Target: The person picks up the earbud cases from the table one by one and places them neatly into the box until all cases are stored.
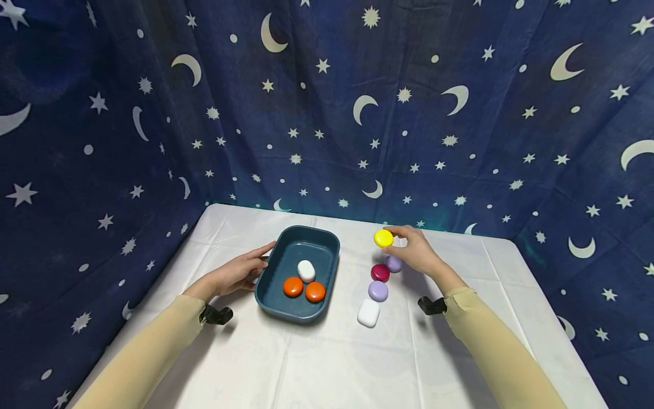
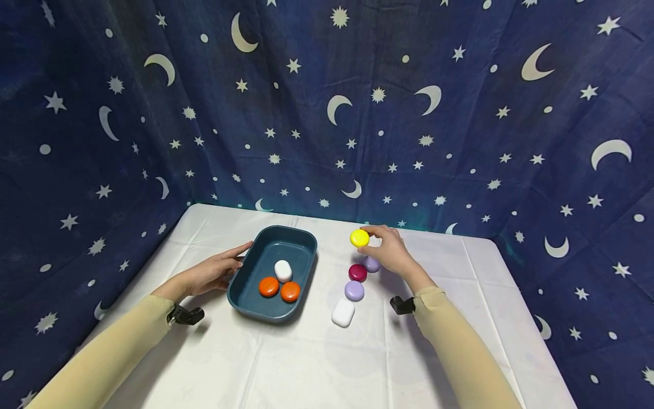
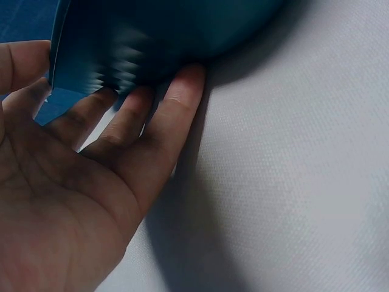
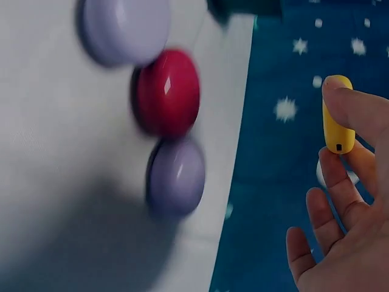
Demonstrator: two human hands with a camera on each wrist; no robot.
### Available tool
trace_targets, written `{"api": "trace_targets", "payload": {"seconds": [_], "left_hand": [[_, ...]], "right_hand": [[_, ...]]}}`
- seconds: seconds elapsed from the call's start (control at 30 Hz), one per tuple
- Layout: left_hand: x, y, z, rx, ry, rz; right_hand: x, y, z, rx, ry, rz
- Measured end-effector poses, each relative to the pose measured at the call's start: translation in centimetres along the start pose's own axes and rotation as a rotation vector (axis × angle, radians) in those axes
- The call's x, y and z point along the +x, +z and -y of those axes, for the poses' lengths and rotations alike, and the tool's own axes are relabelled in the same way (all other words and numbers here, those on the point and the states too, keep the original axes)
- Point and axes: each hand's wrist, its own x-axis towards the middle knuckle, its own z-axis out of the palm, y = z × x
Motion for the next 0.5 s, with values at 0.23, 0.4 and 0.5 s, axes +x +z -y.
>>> {"api": "trace_targets", "payload": {"seconds": [0.23,0.4,0.5], "left_hand": [[-0.1,0.2,-0.2,0.005,-0.003,-0.001],[-0.3,0.2,-0.2,0.007,-0.002,-0.002],[-0.3,0.2,-0.2,0.007,-0.003,-0.001]], "right_hand": [[1.0,2.0,3.4,0.024,-0.092,0.033],[1.8,3.6,5.8,0.065,-0.143,0.069],[2.3,4.7,7.2,0.07,-0.161,0.095]]}}
